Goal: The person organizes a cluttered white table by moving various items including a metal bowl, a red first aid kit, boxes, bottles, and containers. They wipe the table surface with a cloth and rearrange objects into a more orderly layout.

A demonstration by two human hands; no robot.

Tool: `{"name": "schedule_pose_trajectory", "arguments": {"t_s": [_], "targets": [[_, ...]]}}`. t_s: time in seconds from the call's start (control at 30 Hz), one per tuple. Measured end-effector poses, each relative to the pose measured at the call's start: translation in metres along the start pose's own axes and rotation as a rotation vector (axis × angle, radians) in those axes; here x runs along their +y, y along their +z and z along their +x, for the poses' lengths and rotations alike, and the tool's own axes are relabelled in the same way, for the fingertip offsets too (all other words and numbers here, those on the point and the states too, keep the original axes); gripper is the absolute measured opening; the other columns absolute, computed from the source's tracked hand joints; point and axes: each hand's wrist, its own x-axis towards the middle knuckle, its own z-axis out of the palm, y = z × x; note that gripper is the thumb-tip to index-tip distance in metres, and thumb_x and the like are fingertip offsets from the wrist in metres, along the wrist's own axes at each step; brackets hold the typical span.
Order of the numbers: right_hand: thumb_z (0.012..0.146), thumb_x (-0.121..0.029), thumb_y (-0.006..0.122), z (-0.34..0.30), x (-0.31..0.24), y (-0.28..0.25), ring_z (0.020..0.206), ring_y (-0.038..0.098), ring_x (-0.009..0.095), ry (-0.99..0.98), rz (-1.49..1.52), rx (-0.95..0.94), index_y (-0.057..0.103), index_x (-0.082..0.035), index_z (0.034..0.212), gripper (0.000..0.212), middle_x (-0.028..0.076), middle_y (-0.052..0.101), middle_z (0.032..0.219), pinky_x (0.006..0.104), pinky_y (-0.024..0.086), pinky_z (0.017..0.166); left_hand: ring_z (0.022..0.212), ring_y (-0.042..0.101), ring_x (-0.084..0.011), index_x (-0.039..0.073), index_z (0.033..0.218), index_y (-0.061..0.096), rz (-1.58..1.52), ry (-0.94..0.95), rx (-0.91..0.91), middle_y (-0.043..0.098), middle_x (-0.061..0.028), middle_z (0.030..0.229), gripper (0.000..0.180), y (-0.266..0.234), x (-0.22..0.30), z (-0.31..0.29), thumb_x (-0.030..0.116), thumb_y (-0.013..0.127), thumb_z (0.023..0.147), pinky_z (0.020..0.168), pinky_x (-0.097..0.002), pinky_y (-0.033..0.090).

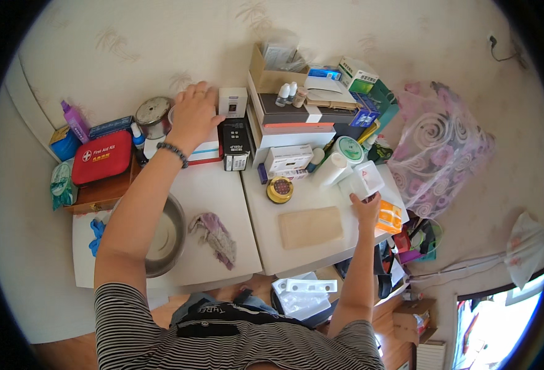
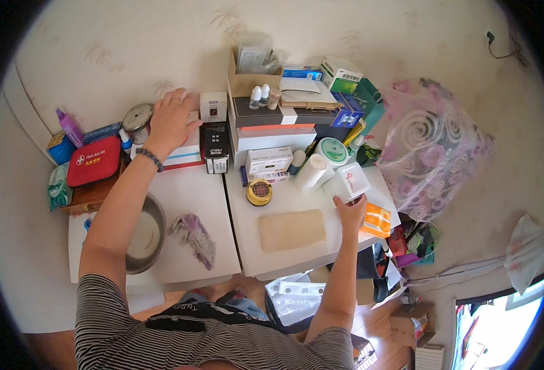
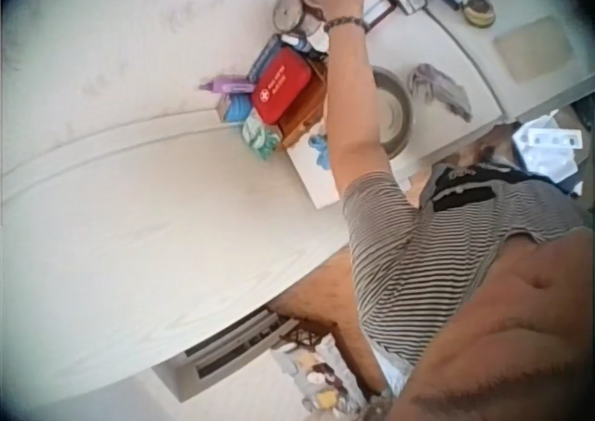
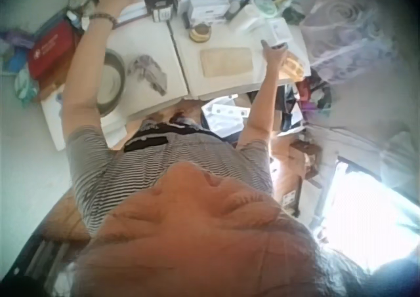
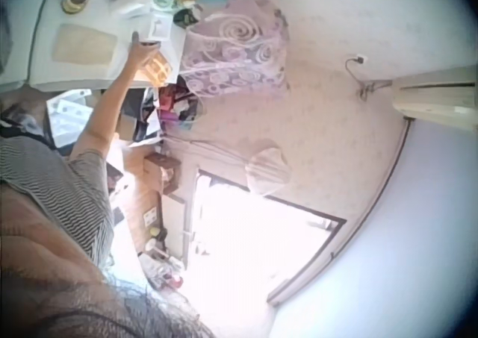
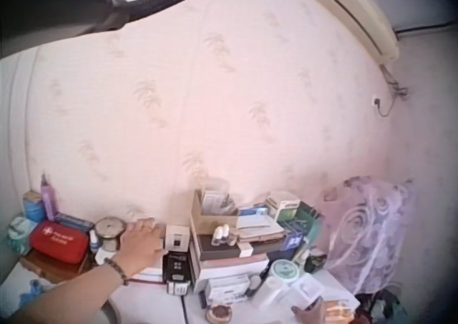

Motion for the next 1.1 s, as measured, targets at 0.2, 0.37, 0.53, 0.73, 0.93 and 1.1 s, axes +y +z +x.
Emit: {"name": "schedule_pose_trajectory", "arguments": {"t_s": [0.2,0.37,0.53,0.73,0.93,1.1], "targets": [[0.062,-0.017,0.088,-0.001,0.002,0.0,0.113,0.057,0.027,-0.085,0.196,0.028,0.039,0.004,0.13,0.086,0.017,0.053,0.124,0.0365,0.049,0.094,0.116,0.053,-0.0306,0.004,0.116,0.062,0.008,-0.04,-0.158,0.056,-0.0135,0.122,0.042,0.051,0.006,0.055,0.017,0.072,0.077,0.095,-0.0428,0.04],[0.063,-0.014,0.087,-0.015,-0.005,-0.023,0.113,0.056,0.027,-0.123,0.216,0.037,0.036,0.003,0.132,0.088,0.017,0.052,0.123,0.0373,0.049,0.095,0.117,0.053,-0.0325,0.007,0.114,0.064,0.003,-0.046,-0.268,0.055,-0.0148,0.126,0.044,0.043,0.012,0.069,0.02,0.076,0.074,0.094,-0.0426,0.044],[0.063,-0.011,0.086,-0.067,-0.076,-0.069,0.112,0.056,0.027,-0.181,0.177,-0.04,0.037,0.003,0.131,0.086,0.017,0.051,0.122,0.0373,0.049,0.094,0.093,0.063,-0.0331,0.002,0.1,0.064,-0.295,-0.168,-0.109,0.065,-0.0167,0.096,0.036,-0.001,-0.007,0.061,0.022,0.077,0.073,0.08,-0.0423,0.049],[0.06,-0.012,0.086,-0.124,-0.121,-0.089,0.11,0.058,0.029,-0.215,0.073,-0.154,0.046,0.001,0.127,0.079,0.017,0.057,0.118,0.038,0.047,0.092,0.084,0.063,-0.0351,0.004,0.094,0.06,-0.67,-0.144,-0.425,0.065,-0.017,0.085,0.034,-0.113,-0.013,-0.016,0.027,0.076,0.074,0.073,-0.0429,0.049],[0.06,-0.019,0.087,-0.167,-0.181,-0.026,0.111,0.057,0.03,-0.311,0.176,-0.387,0.045,0.001,0.127,0.082,0.018,0.056,0.119,0.0389,0.046,0.093,0.094,0.062,-0.0374,0.001,0.103,0.059,-0.418,0.084,-0.59,0.064,-0.0203,0.098,0.044,-0.047,-0.027,-0.09,0.023,0.077,0.07,0.08,-0.0436,0.049],[0.06,-0.022,0.088,-0.186,-0.206,0.013,0.113,0.054,0.033,-0.292,0.167,-0.315,0.044,0.001,0.127,0.084,0.019,0.053,0.117,0.0407,0.044,0.095,0.096,0.061,-0.0387,-0.001,0.105,0.06,-0.408,0.066,-0.632,0.064,-0.0211,0.099,0.045,0.005,-0.049,-0.103,0.023,0.077,0.07,0.082,-0.0436,0.049]]}}
